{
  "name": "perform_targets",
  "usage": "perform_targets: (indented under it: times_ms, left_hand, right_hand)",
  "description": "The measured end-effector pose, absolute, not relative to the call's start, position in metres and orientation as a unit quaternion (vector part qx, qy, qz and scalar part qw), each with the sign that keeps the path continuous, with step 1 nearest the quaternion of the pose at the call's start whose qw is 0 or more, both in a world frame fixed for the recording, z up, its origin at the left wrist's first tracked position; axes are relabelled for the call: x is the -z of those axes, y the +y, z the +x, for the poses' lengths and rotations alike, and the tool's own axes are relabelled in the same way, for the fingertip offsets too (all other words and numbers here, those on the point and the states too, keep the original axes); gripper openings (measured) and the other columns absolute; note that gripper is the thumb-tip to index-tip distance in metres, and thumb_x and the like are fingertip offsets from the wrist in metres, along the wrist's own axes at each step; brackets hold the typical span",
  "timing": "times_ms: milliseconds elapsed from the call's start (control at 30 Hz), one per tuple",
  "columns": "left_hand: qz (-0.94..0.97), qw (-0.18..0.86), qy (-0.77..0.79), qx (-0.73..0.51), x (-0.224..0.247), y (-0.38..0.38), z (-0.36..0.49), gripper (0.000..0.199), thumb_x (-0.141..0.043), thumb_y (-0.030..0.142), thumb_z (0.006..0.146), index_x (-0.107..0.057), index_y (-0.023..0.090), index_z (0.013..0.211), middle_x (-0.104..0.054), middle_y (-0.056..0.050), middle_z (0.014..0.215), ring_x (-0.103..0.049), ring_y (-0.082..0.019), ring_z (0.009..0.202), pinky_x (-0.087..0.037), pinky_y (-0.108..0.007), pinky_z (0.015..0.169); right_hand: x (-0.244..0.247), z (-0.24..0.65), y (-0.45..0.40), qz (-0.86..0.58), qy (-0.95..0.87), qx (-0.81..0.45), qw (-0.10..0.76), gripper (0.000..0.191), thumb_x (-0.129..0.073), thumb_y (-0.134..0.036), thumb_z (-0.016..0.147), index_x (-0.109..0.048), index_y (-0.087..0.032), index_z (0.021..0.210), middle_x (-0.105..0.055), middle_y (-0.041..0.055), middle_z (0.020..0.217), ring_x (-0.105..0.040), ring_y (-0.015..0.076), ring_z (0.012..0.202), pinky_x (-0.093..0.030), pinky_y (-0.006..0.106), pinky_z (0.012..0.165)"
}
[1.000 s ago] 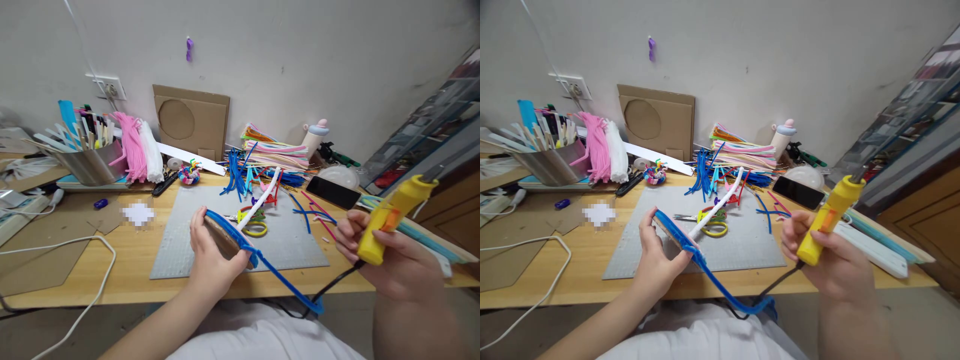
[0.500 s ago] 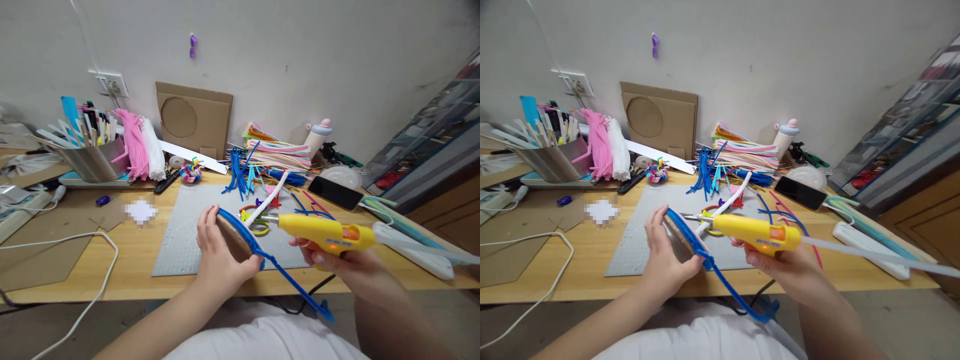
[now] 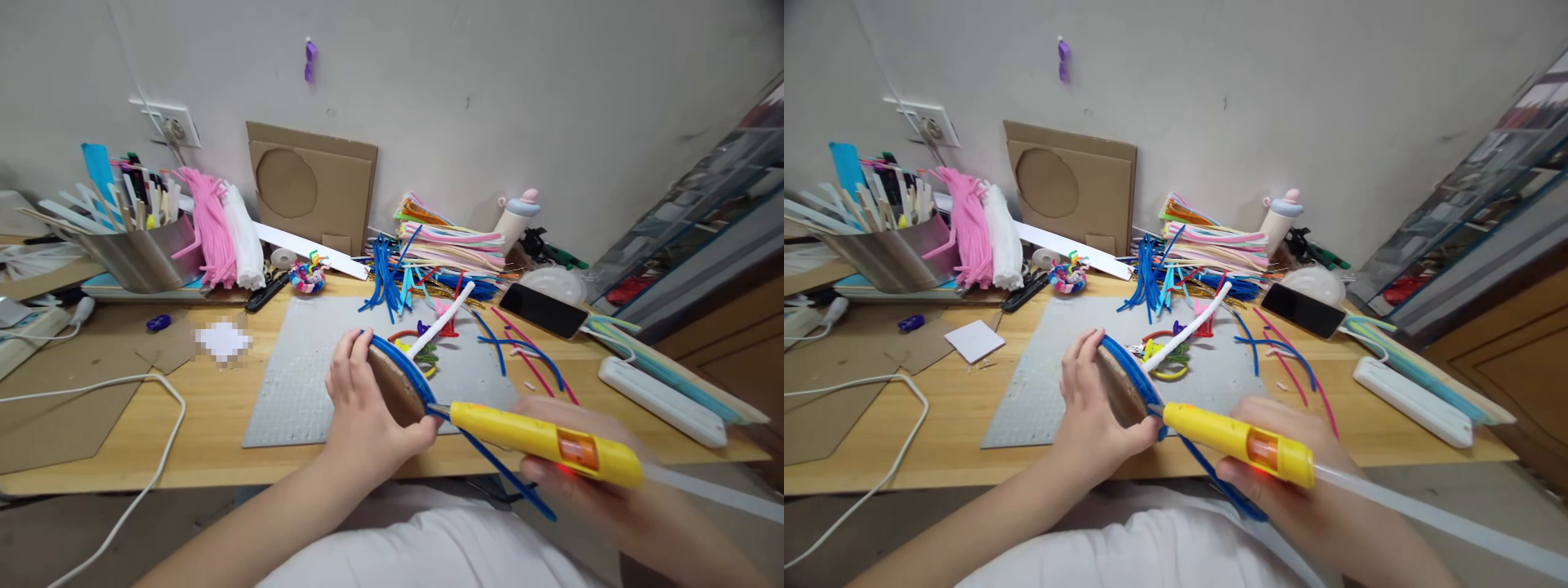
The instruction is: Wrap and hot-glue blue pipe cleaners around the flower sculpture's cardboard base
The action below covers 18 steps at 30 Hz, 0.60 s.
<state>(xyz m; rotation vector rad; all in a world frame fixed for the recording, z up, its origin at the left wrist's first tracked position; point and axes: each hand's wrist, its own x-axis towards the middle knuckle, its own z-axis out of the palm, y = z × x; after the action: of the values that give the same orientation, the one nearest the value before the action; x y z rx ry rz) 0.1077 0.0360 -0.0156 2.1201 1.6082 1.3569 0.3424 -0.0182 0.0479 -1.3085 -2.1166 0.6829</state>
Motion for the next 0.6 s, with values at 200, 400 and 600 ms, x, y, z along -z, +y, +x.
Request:
perform_targets:
  times_ms: [200, 400, 600]
  left_hand:
    - [0.713, 0.064, 0.533, -0.451, 0.016, 0.035, 0.110, 0.111, -0.079, 0.040, 0.055, -0.019, 0.021, 0.146, -0.031, -0.021, 0.148, -0.032, -0.041, 0.141, -0.030, -0.059, 0.112]
    - [0.716, 0.043, 0.531, -0.451, 0.016, 0.033, 0.113, 0.112, -0.079, 0.042, 0.055, -0.019, 0.019, 0.146, -0.032, -0.022, 0.148, -0.033, -0.041, 0.141, -0.031, -0.059, 0.111]
    - [0.717, 0.038, 0.533, -0.447, 0.018, 0.032, 0.113, 0.110, -0.077, 0.038, 0.055, -0.020, 0.017, 0.147, -0.032, -0.023, 0.149, -0.032, -0.039, 0.141, -0.031, -0.058, 0.112]
  right_hand:
    - [-0.052, 0.338, -0.028, -0.527, -0.757, -0.261, 0.283, 0.032, -0.055, -0.054, 0.092, -0.057, -0.027, 0.075, -0.061, 0.0023, 0.071, -0.058, 0.0213, 0.061, -0.042, 0.034, 0.054]
    - [-0.052, 0.341, -0.030, -0.506, -0.785, -0.228, 0.276, 0.018, -0.061, -0.045, 0.091, -0.065, -0.028, 0.088, -0.070, 0.0070, 0.088, -0.067, 0.0255, 0.078, -0.051, 0.032, 0.059]
    - [-0.047, 0.344, -0.031, -0.498, -0.809, -0.214, 0.228, 0.025, -0.053, -0.040, 0.096, -0.055, -0.024, 0.077, -0.060, -0.0005, 0.070, -0.057, 0.0163, 0.059, -0.042, 0.027, 0.052]
